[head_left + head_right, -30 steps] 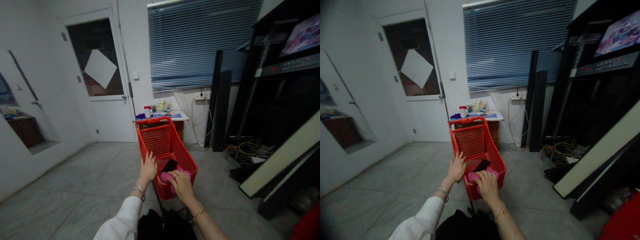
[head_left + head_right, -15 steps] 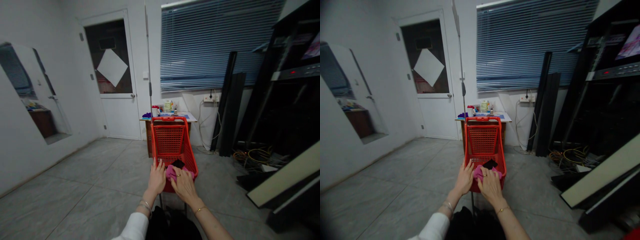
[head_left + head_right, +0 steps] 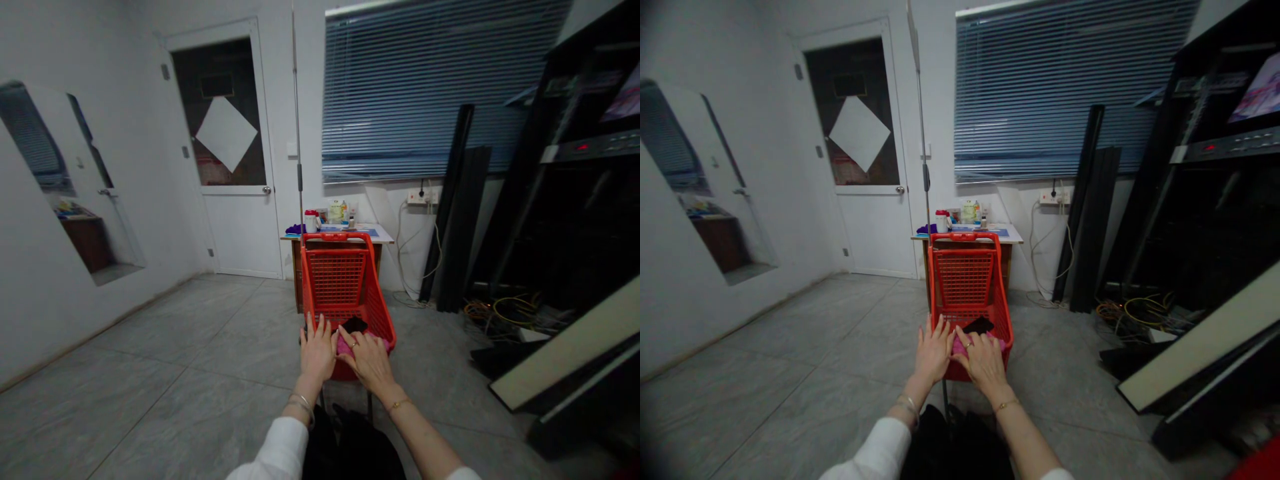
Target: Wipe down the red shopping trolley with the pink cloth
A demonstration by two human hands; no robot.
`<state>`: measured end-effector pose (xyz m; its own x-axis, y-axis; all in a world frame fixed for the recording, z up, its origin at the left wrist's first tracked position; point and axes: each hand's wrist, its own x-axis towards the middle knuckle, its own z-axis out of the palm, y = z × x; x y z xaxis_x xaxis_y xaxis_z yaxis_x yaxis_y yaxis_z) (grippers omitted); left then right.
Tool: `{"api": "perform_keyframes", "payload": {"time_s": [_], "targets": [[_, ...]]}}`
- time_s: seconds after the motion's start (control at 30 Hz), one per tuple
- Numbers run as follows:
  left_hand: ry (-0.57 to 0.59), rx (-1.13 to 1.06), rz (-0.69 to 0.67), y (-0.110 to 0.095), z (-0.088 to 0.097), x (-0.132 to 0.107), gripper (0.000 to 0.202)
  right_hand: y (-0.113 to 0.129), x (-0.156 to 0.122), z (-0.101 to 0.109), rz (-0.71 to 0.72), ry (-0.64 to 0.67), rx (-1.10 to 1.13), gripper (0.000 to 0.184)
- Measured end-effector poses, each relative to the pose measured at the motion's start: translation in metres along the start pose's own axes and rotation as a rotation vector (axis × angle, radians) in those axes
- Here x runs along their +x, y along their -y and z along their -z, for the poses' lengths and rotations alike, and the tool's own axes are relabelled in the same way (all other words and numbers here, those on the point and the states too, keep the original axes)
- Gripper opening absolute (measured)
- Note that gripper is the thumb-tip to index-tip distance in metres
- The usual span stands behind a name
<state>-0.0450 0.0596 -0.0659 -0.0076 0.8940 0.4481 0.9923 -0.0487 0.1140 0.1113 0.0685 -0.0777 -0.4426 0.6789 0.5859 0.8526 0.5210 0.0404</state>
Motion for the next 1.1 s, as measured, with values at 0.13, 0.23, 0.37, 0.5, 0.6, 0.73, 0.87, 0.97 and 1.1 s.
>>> {"api": "perform_keyframes", "payload": {"time_s": [0.13,0.23,0.37,0.5,0.6,0.73,0.87,0.97,1.1], "targets": [[-0.056,0.022,0.021,-0.003,0.0,0.003,0.052,0.0,0.001,0.001,-0.02,0.009,-0.012,0.039],[-0.082,0.018,-0.05,-0.004,-0.002,0.003,0.05,-0.002,0.001,0.004,-0.012,0.005,0.002,0.035],[-0.087,0.009,-0.118,-0.006,-0.006,0.001,0.049,-0.017,0.0,0.015,-0.054,0.038,0.007,0.033],[-0.079,-0.026,-0.113,-0.011,-0.007,0.001,0.049,-0.034,-0.005,0.02,-0.107,0.022,0.013,0.038],[-0.071,-0.057,-0.144,-0.009,-0.004,0.001,0.048,-0.031,-0.01,0.019,-0.129,-0.003,0.011,0.038],[-0.042,-0.066,-0.141,0.0,0.001,-0.001,0.048,-0.014,-0.017,0.016,-0.174,-0.052,-0.021,0.036],[-0.033,-0.041,-0.117,0.001,-0.002,-0.004,0.05,0.011,-0.014,0.007,-0.269,-0.146,-0.048,0.034],[-0.046,-0.032,-0.063,-0.003,-0.005,-0.007,0.049,0.031,-0.006,0.0,-0.373,-0.196,-0.077,0.033],[-0.057,0.001,-0.053,0.005,-0.003,-0.01,0.049,0.036,-0.002,-0.004,-0.32,-0.205,-0.086,0.03]]}}
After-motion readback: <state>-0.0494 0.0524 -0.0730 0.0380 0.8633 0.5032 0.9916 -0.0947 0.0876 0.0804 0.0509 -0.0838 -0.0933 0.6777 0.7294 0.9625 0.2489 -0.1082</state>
